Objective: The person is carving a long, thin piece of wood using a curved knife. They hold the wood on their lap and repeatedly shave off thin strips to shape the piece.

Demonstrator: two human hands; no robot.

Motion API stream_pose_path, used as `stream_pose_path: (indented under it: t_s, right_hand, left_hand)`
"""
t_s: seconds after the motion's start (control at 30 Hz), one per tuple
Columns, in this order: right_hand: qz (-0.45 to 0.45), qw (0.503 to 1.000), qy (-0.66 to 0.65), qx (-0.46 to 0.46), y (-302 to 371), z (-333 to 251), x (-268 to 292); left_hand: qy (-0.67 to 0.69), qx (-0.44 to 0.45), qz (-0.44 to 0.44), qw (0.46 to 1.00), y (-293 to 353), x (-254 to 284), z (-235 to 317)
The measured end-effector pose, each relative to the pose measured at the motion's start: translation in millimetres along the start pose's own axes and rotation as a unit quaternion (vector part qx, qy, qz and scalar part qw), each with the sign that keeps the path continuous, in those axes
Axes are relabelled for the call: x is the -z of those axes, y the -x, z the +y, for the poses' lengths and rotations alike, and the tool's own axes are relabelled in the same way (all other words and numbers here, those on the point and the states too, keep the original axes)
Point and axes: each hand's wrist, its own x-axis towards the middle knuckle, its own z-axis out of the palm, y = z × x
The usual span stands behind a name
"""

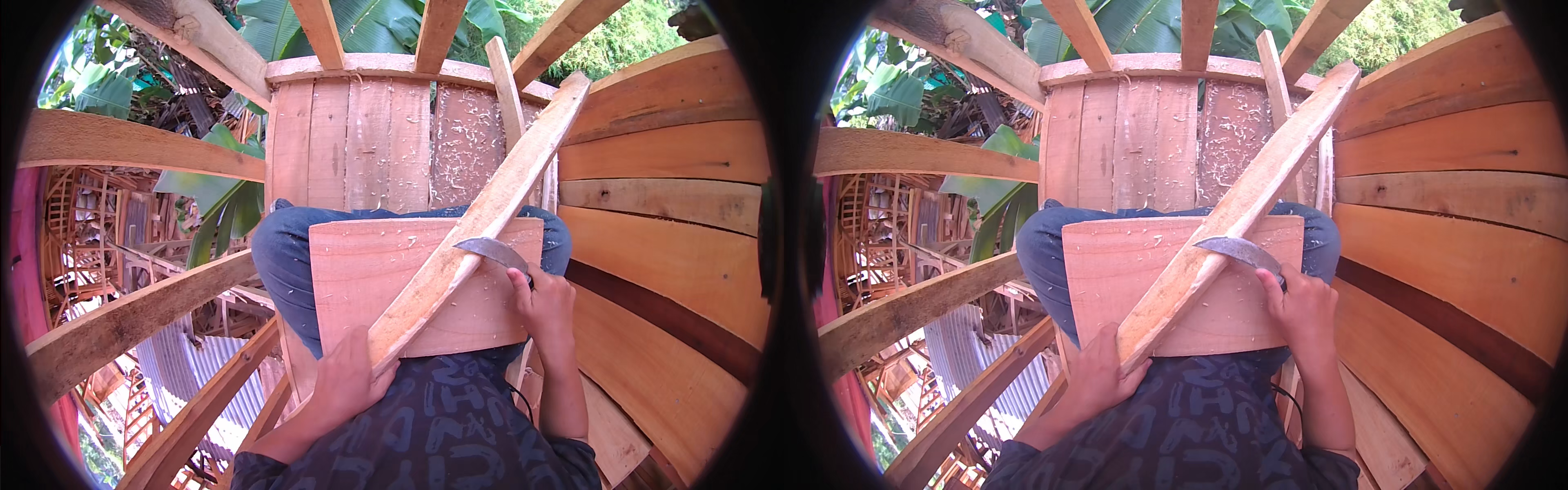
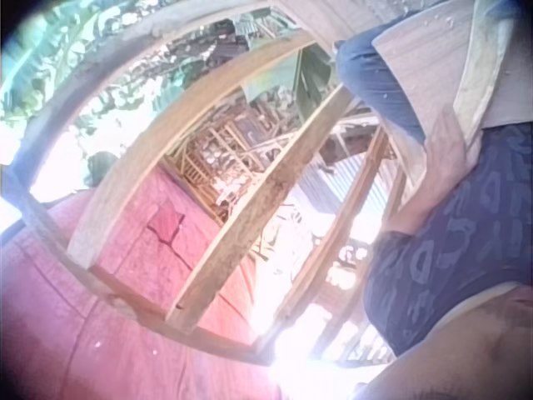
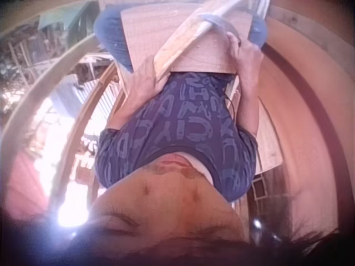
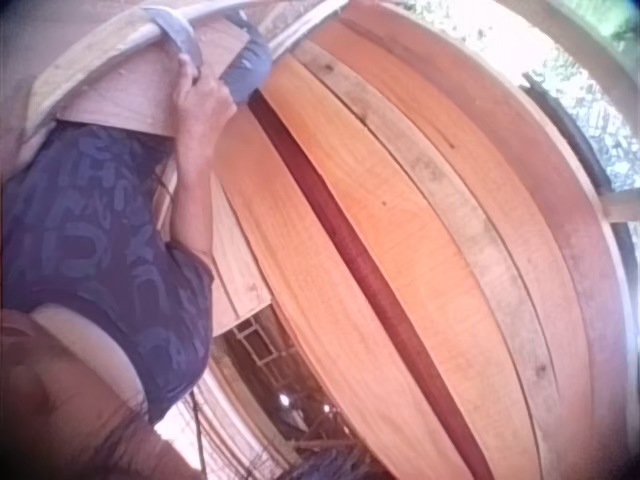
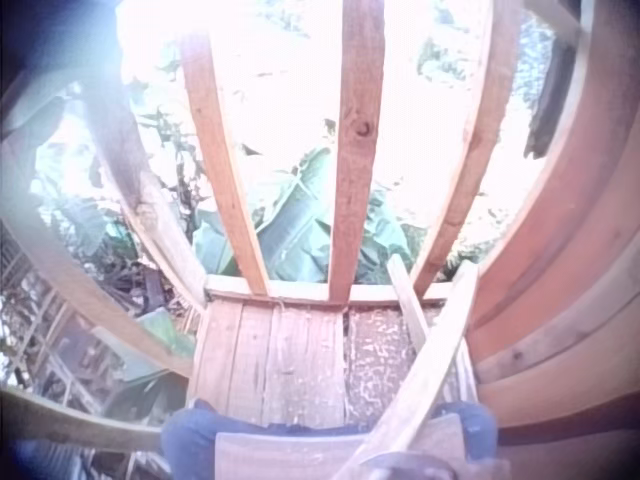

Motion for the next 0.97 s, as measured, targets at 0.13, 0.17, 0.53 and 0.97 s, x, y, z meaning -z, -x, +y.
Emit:
stream_pose_path:
  t_s: [0.13, 0.17, 0.53, 0.97]
  right_hand:
    - [0.015, 1.0, 0.005, 0.003, 1, 2, -6]
    - [0.012, 1.0, 0.002, 0.001, 1, 1, -6]
    - [-0.092, 0.991, -0.072, 0.072, 26, -30, -3]
    - [-0.047, 0.996, -0.056, 0.048, 8, -16, 1]
  left_hand:
    - [0.011, -0.001, -0.002, 1.0, -1, 3, 2]
    - [0.014, 0.0, -0.003, 1.0, -1, 3, 2]
    - [0.093, 0.049, -0.084, 0.991, 0, 9, -1]
    - [0.113, 0.068, -0.095, 0.987, 3, 6, -4]
